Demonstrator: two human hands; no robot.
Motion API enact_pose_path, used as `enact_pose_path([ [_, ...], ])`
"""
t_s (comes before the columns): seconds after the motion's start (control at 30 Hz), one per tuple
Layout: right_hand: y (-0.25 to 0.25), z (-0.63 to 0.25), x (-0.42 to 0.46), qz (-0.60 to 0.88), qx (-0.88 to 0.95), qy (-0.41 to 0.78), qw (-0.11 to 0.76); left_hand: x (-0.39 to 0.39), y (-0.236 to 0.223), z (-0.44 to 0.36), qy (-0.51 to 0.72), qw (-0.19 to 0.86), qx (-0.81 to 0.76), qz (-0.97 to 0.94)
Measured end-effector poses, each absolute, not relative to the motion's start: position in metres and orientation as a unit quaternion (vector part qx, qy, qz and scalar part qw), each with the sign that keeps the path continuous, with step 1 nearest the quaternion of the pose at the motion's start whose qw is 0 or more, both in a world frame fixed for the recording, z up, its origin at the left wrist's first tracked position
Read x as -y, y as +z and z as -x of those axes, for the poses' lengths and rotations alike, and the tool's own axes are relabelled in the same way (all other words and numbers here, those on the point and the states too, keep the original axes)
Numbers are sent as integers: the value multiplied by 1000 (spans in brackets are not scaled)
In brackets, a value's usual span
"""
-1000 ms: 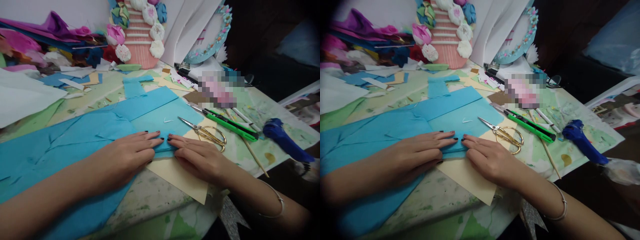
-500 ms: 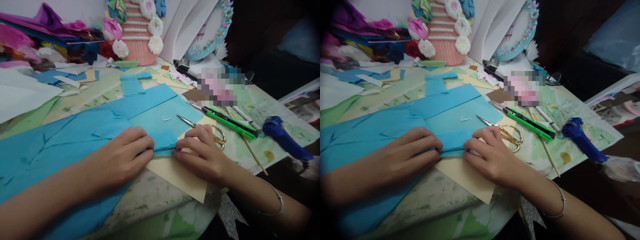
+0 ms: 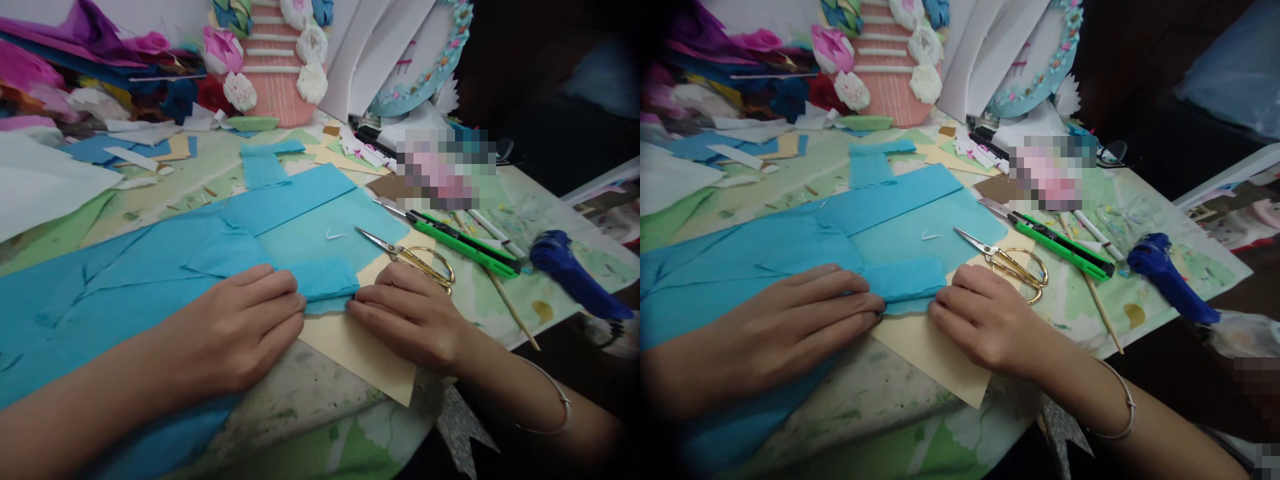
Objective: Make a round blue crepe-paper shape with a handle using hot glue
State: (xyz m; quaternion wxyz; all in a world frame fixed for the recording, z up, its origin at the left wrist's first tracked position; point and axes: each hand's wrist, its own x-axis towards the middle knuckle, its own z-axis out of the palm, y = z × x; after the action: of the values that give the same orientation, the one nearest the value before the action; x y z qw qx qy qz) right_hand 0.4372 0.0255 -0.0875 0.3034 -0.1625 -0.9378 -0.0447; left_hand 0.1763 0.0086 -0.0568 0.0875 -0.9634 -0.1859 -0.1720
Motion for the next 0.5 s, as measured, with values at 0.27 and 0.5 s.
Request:
enact_pose_path([
  [0.27, -84, -438, -24, 164, 936, -79, 301, -4, -56, -179, -188, 97, 194, 958],
  [0.5, -84, -440, -24, 170, 938, -64, 296, -9, -58, -173, -173, 63, 177, 967],
])
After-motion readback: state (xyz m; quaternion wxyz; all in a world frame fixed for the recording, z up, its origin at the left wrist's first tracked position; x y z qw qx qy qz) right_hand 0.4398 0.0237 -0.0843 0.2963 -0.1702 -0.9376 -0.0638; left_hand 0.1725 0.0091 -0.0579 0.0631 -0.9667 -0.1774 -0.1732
